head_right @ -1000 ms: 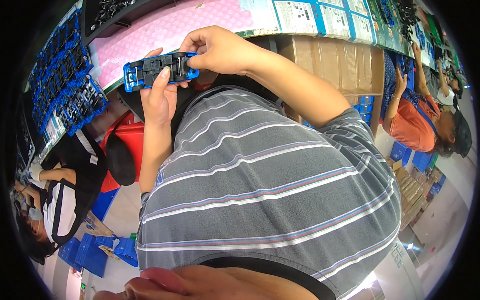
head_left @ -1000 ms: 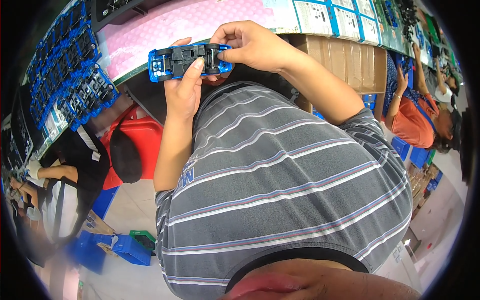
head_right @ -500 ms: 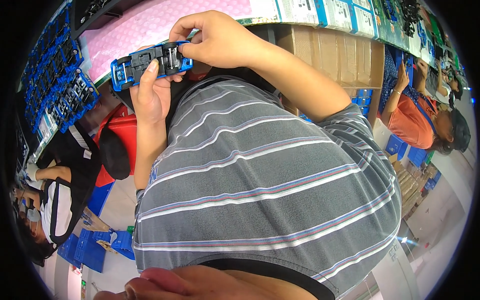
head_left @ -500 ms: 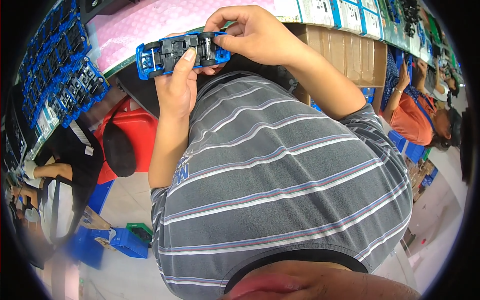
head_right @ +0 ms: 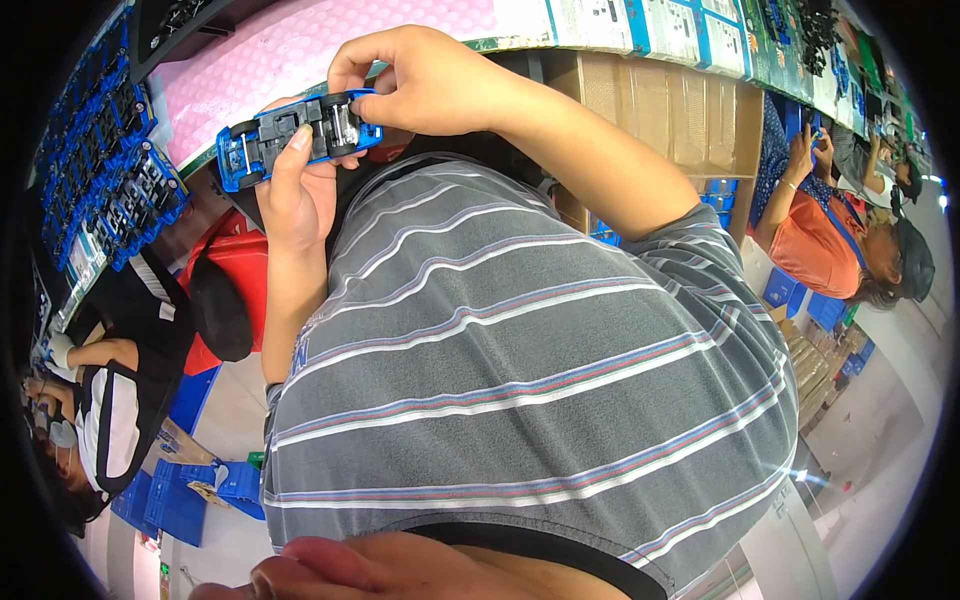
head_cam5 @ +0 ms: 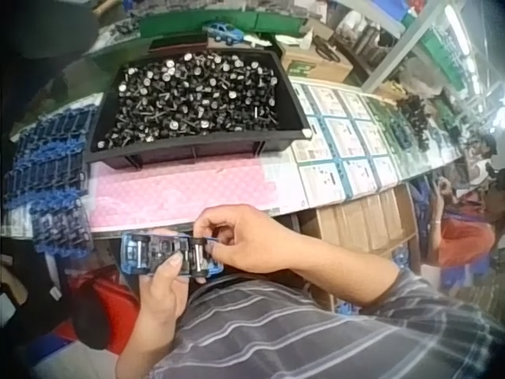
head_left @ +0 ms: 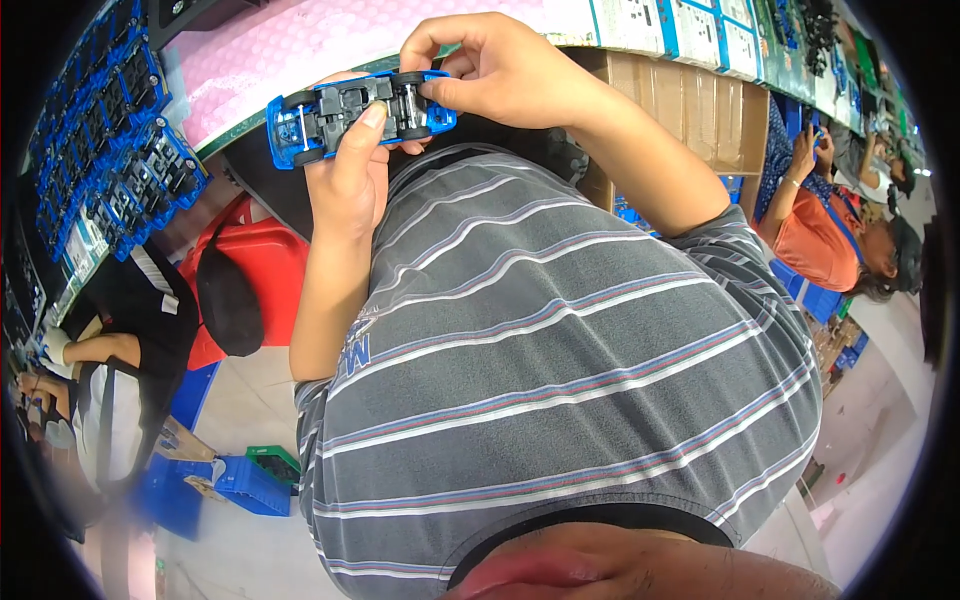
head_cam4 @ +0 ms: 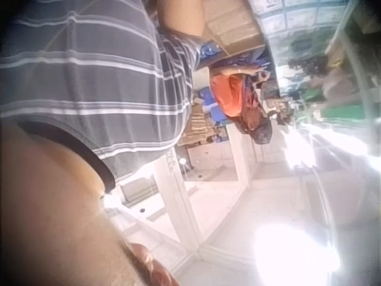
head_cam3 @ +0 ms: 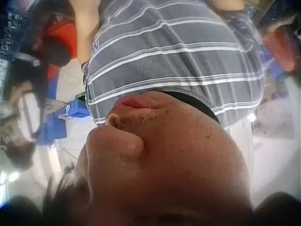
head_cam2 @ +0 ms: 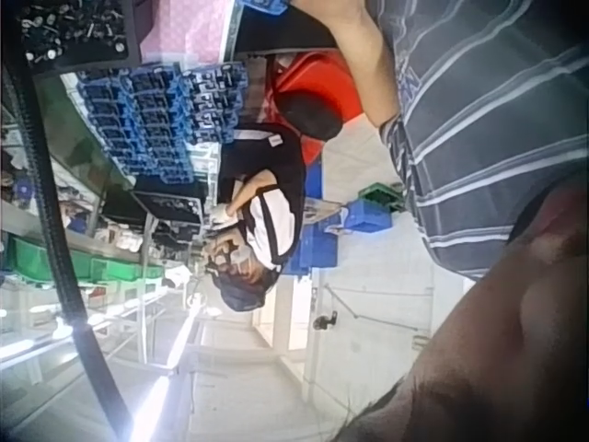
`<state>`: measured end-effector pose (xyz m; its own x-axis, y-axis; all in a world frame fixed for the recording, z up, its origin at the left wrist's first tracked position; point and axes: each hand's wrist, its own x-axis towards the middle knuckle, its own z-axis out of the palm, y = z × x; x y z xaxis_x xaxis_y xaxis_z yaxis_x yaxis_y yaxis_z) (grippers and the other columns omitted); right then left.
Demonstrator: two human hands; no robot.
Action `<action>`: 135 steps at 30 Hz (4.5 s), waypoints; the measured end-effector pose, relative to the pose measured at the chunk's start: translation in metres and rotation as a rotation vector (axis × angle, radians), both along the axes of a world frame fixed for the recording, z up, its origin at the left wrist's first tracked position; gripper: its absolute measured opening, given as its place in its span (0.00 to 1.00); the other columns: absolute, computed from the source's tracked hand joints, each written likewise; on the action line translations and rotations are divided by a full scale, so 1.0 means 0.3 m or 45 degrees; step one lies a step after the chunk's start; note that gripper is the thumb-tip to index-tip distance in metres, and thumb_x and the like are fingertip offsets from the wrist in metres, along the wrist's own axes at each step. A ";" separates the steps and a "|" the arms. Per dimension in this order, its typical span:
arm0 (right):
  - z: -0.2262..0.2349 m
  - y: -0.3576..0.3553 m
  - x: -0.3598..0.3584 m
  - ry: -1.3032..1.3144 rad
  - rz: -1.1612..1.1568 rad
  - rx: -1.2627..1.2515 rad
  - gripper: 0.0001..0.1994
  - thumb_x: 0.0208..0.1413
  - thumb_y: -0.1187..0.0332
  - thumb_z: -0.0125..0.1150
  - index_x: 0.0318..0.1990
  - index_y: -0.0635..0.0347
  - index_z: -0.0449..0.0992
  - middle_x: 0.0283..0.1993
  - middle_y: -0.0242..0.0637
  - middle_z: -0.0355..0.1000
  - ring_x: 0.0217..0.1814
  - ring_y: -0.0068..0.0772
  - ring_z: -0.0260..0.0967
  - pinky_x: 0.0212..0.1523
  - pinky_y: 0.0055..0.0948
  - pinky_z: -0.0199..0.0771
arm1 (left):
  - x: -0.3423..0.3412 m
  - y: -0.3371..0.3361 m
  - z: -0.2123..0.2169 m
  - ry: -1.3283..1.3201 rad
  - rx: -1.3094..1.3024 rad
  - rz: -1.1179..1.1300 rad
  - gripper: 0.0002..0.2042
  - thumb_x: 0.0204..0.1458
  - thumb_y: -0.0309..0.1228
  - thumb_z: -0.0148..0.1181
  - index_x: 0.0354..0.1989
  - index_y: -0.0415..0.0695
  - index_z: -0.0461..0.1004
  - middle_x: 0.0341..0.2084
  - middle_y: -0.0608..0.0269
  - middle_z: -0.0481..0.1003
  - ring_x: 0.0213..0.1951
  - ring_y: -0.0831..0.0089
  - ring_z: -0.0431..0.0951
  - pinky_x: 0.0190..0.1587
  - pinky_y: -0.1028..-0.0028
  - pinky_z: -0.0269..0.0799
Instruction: The person assembles toy cars by attaching wheel axles onto each car chassis by hand and placing the assembled cars onto the table.
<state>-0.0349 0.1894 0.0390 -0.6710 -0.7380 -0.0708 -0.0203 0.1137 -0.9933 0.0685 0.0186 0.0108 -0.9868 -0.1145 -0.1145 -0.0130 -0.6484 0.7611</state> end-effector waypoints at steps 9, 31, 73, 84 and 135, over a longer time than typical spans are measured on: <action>0.043 0.008 -0.009 0.202 0.086 0.193 0.09 0.47 0.79 0.59 0.37 0.65 0.77 0.30 0.31 0.73 0.29 0.17 0.71 0.31 0.21 0.72 | 0.014 0.001 -0.029 -0.036 0.045 -0.027 0.18 0.57 0.26 0.59 0.54 0.39 0.64 0.37 0.56 0.76 0.36 0.68 0.80 0.30 0.69 0.78; 0.055 -0.006 -0.014 -0.126 0.097 0.244 0.09 0.49 0.79 0.61 0.40 0.67 0.77 0.33 0.35 0.77 0.32 0.22 0.76 0.33 0.23 0.80 | 0.003 -0.003 -0.006 -0.004 -0.136 0.041 0.18 0.54 0.24 0.55 0.53 0.34 0.65 0.37 0.50 0.75 0.32 0.65 0.77 0.33 0.68 0.75; -0.006 -0.088 -0.170 1.180 -0.554 0.138 0.05 0.55 0.73 0.66 0.36 0.65 0.79 0.34 0.39 0.77 0.35 0.32 0.75 0.40 0.26 0.73 | 0.163 -0.327 0.052 0.188 -0.047 0.600 0.22 0.66 0.30 0.51 0.66 0.45 0.55 0.56 0.58 0.69 0.54 0.65 0.74 0.53 0.56 0.77; -0.210 0.015 -0.277 1.010 -0.800 0.393 0.04 0.54 0.73 0.66 0.34 0.64 0.79 0.30 0.38 0.75 0.26 0.29 0.73 0.31 0.26 0.72 | 0.397 -1.272 0.086 -0.327 -0.747 1.186 0.16 0.64 0.40 0.57 0.51 0.39 0.70 0.40 0.60 0.78 0.37 0.70 0.80 0.39 0.69 0.77; 0.024 1.508 -0.605 0.666 -1.405 1.702 0.24 0.41 0.62 0.73 0.47 0.63 0.77 0.41 0.52 0.78 0.47 0.57 0.75 0.47 0.45 0.75 | -0.124 -0.017 0.103 -0.074 -1.688 0.294 0.13 0.63 0.28 0.54 0.51 0.33 0.74 0.45 0.53 0.77 0.47 0.65 0.77 0.53 0.71 0.70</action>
<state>-0.2165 0.6418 0.0464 -0.9054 0.3854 0.1778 0.3629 0.9202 -0.1466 0.0314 0.0136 0.0419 -0.9277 -0.3323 0.1703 -0.0577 0.5783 0.8138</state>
